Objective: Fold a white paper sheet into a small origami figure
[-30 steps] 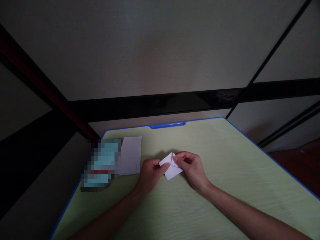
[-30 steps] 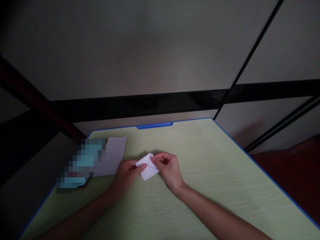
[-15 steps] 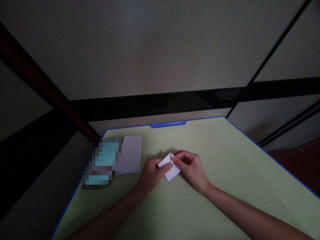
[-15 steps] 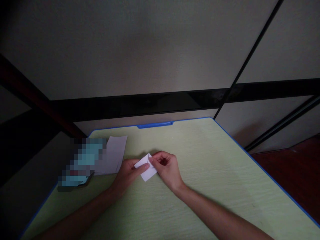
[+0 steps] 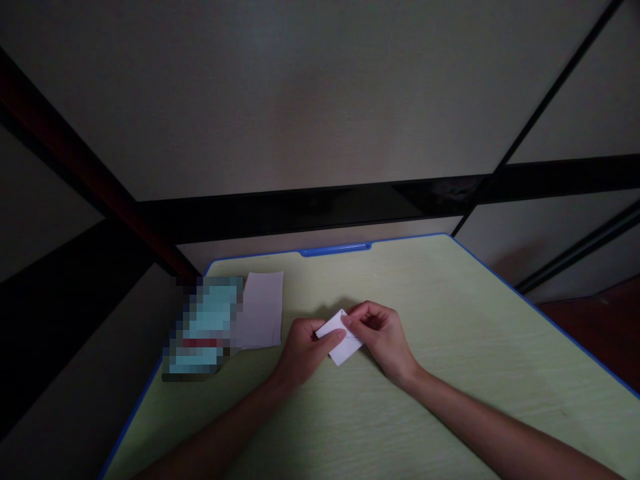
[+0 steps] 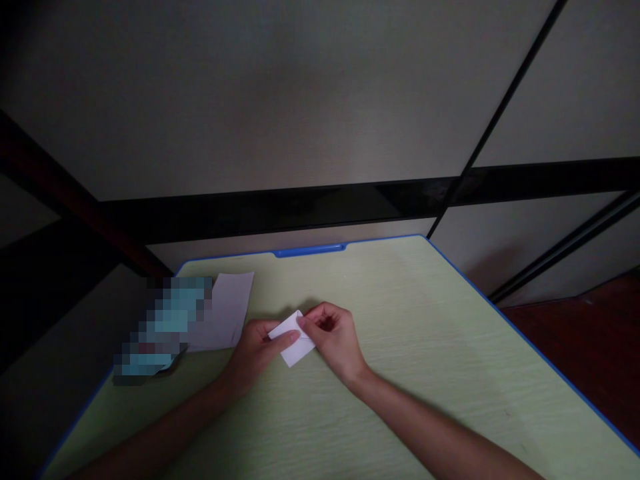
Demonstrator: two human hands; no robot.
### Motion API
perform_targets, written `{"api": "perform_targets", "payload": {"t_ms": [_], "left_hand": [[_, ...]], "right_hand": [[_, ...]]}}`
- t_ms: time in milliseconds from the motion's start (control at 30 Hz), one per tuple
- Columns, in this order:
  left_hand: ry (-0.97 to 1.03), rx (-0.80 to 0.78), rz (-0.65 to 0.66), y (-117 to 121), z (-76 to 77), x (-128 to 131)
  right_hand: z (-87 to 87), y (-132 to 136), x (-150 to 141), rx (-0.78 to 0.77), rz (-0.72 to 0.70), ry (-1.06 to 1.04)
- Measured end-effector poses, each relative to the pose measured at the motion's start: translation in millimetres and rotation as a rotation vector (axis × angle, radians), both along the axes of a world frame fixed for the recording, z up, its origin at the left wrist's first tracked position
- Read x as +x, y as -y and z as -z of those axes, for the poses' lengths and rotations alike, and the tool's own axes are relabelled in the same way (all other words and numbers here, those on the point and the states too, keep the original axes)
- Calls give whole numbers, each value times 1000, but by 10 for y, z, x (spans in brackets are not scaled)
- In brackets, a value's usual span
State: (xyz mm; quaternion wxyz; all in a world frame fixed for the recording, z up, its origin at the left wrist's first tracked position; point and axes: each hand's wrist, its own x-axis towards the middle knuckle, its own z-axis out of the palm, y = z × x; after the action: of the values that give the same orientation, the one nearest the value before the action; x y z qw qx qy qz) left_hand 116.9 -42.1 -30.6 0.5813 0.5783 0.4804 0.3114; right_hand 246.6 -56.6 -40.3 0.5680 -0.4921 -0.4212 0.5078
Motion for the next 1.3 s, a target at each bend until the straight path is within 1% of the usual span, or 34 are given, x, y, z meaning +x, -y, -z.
{"api": "perform_targets", "payload": {"t_ms": [200,367,533,600,767,867,967,1167,1300], "left_hand": [[-38,35,-4,-2,24,5],[-26,37,-4,0,45,3],[3,17,-14,2,31,-3],[16,6,-13,-1,24,-10],[24,-12,28,-19,28,-47],[35,-20,56,-25,38,-66],[48,-24,66,-24,39,-67],[51,-20,67,-22,31,-47],[63,-44,84,-24,28,-47]], "right_hand": [[10,-2,-2,5,-20,-21],[21,-13,-1,17,-38,-7],[-3,-38,4,38,-86,13],[-10,-45,15,54,-134,45],[-2,-38,65,48,-353,207],[-1,-29,78,40,-424,221],[-3,-25,74,36,-438,202],[16,-23,78,49,-423,205],[17,-26,81,57,-413,215]]}}
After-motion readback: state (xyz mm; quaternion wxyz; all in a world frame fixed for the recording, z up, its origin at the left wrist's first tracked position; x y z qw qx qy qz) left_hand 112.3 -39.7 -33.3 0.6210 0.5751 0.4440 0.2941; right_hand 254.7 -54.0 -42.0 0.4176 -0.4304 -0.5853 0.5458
